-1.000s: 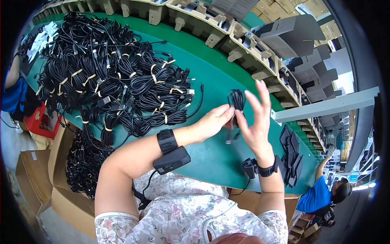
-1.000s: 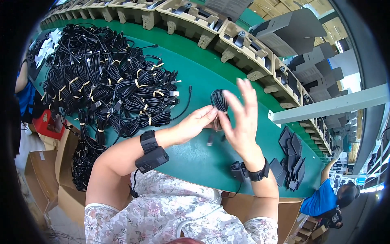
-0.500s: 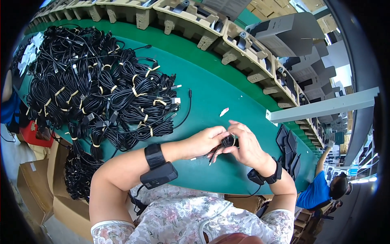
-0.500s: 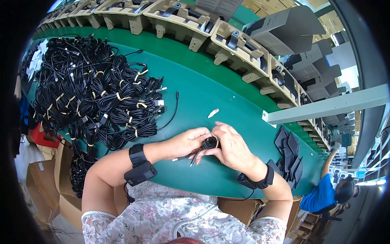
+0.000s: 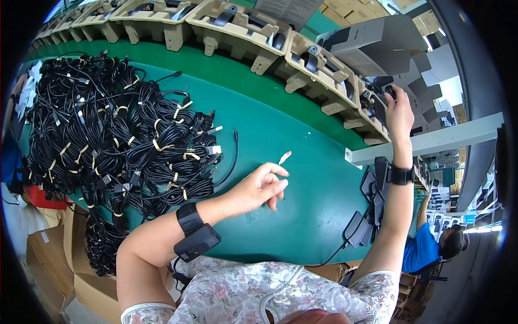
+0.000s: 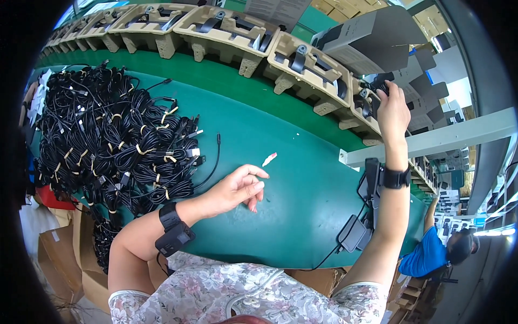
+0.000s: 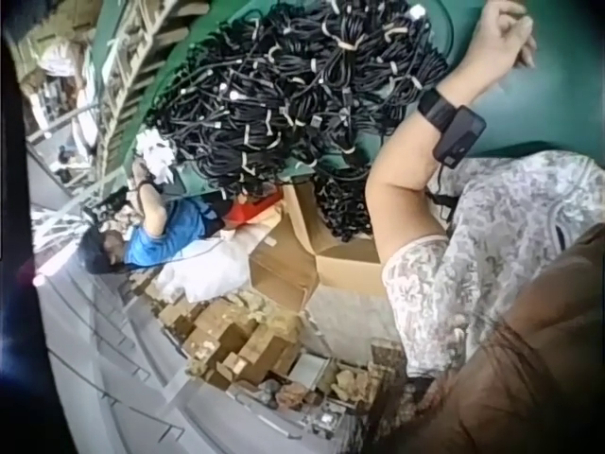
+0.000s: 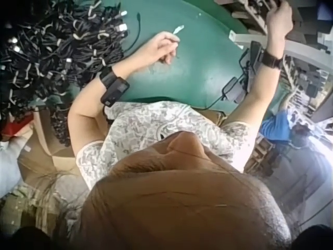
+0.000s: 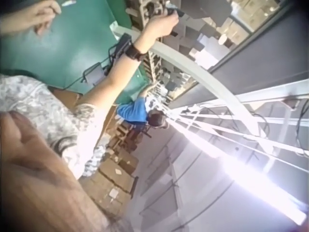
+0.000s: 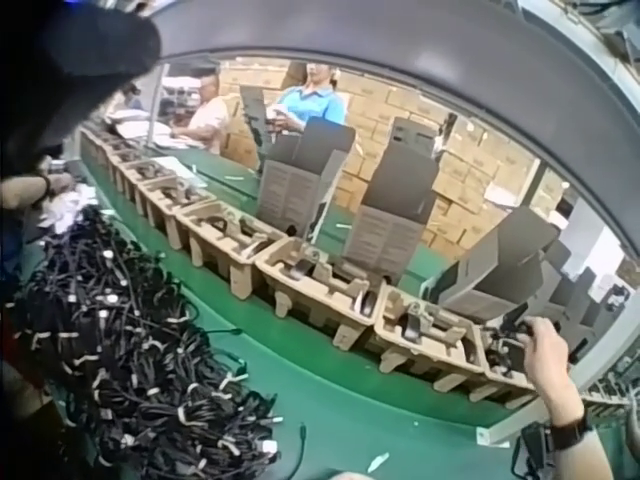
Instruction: The person picks up a cable from a pile, wraps it, and places it into a tray, then takes a black pad from a stack and places it into the same tray.
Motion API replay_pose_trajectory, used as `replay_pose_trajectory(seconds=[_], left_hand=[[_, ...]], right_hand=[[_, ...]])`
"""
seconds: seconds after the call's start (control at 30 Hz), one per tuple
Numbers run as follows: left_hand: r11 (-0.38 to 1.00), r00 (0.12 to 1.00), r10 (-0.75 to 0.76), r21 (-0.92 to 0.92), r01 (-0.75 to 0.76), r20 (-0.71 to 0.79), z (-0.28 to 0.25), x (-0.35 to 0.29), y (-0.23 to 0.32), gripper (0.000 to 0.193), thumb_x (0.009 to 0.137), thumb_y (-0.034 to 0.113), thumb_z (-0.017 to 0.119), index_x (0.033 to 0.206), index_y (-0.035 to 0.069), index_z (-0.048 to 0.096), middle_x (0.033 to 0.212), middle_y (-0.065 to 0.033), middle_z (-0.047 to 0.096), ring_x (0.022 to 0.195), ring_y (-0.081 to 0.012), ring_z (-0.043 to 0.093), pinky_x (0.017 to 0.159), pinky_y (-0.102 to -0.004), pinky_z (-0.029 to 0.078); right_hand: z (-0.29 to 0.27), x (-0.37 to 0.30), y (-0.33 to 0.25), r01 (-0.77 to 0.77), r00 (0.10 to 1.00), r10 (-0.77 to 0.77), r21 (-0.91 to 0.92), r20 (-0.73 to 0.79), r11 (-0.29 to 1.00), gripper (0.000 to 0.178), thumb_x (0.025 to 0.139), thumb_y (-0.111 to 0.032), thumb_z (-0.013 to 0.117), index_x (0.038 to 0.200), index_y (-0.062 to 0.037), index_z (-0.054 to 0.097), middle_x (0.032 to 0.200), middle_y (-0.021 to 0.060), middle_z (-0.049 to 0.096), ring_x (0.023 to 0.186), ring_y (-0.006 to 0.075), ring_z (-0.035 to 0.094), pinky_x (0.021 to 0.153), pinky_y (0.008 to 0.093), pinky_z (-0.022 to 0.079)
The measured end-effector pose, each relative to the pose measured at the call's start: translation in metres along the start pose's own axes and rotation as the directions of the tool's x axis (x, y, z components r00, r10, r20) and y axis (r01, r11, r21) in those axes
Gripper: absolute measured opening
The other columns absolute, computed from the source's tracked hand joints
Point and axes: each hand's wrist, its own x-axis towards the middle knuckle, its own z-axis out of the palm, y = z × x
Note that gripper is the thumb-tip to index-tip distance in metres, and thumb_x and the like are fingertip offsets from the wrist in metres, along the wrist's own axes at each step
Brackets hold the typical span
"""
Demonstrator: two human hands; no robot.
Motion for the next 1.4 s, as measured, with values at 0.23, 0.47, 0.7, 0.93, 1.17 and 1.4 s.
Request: replay_pose_trajectory(seconds=[0.23, 0.47, 0.7, 0.93, 1.17, 1.4], left_hand=[[0.998, 0.998, 0.052, -0.033, -0.053, -0.03, -0.003, 0.002, -0.003, 0.031, 0.092, 0.023, 0.048, 0.113, 0.003, 0.037, 0.082, -0.0076, 0.053, 0.062, -0.011, 0.054, 0.059, -0.0248, 0.048], [1.0, 1.0, -0.016, -0.013, 0.016, -0.024, -0.006, 0.005, 0.001, 0.03, 0.093, 0.019, 0.046, 0.117, 0.004, 0.036, 0.088, -0.0073, 0.051, 0.07, -0.0119, 0.054, 0.069, -0.0283, 0.049], [1.0, 1.0, -0.005, 0.01, 0.005, -0.02, -0.006, 0.007, -0.002, 0.031, 0.093, 0.018, 0.046, 0.117, 0.003, 0.036, 0.087, -0.0074, 0.052, 0.07, -0.012, 0.055, 0.069, -0.0285, 0.049], [1.0, 1.0, -0.005, 0.026, 0.006, -0.022, -0.006, 0.007, -0.003, 0.031, 0.093, 0.017, 0.046, 0.117, 0.002, 0.036, 0.087, -0.0076, 0.052, 0.071, -0.012, 0.055, 0.069, -0.0285, 0.049], [0.999, 0.998, 0.054, 0.008, -0.054, -0.038, -0.003, 0.008, -0.007, 0.029, 0.091, 0.017, 0.049, 0.112, 0.001, 0.037, 0.081, -0.0059, 0.052, 0.065, -0.011, 0.056, 0.06, -0.0251, 0.047], [1.0, 1.0, -0.011, -0.029, 0.01, -0.026, -0.009, 0.011, -0.006, 0.03, 0.093, 0.015, 0.047, 0.117, 0.002, 0.037, 0.088, -0.0068, 0.052, 0.071, -0.0123, 0.056, 0.069, -0.0287, 0.049]], right_hand=[[0.039, 0.023, 0.025, 0.052, 0.97, 0.011, -0.25, 0.245, 0.967, 0.023, 0.083, -0.017, 0.055, 0.104, -0.0072, 0.055, 0.099, 0.0131, 0.059, 0.088, 0.0326, 0.059, 0.07, 0.0406, 0.047], [0.05, 0.039, 0.03, 0.068, 0.937, 0.08, -0.403, 0.34, 0.913, 0.024, 0.081, -0.018, 0.057, 0.102, -0.0068, 0.057, 0.097, 0.0149, 0.06, 0.087, 0.0322, 0.06, 0.072, 0.041, 0.048], [0.044, 0.035, 0.026, 0.039, 0.809, 0.17, -0.341, 0.562, 0.939, 0.022, 0.08, -0.021, 0.059, 0.095, -0.0044, 0.059, 0.093, 0.0167, 0.062, 0.089, 0.0323, 0.06, 0.075, 0.0418, 0.049], [0.047, 0.049, 0.012, 0.028, 0.817, 0.11, -0.229, 0.566, 0.973, 0.027, 0.077, -0.022, 0.064, 0.097, -0.0044, 0.06, 0.096, 0.0176, 0.062, 0.09, 0.0333, 0.059, 0.077, 0.0416, 0.047], [0.101, 0.035, 0.037, -0.208, 0.869, 0.283, -0.219, 0.406, 0.953, 0.027, 0.082, -0.021, 0.055, 0.098, 0.0007, 0.057, 0.096, 0.0211, 0.062, 0.091, 0.0398, 0.058, 0.08, 0.0423, 0.047], [0.166, 0.017, 0.067, -0.46, 0.869, 0.429, 0.086, 0.245, 0.884, 0.03, 0.084, -0.026, 0.052, 0.102, -0.0016, 0.055, 0.098, 0.0199, 0.062, 0.093, 0.0408, 0.057, 0.081, 0.044, 0.046]])
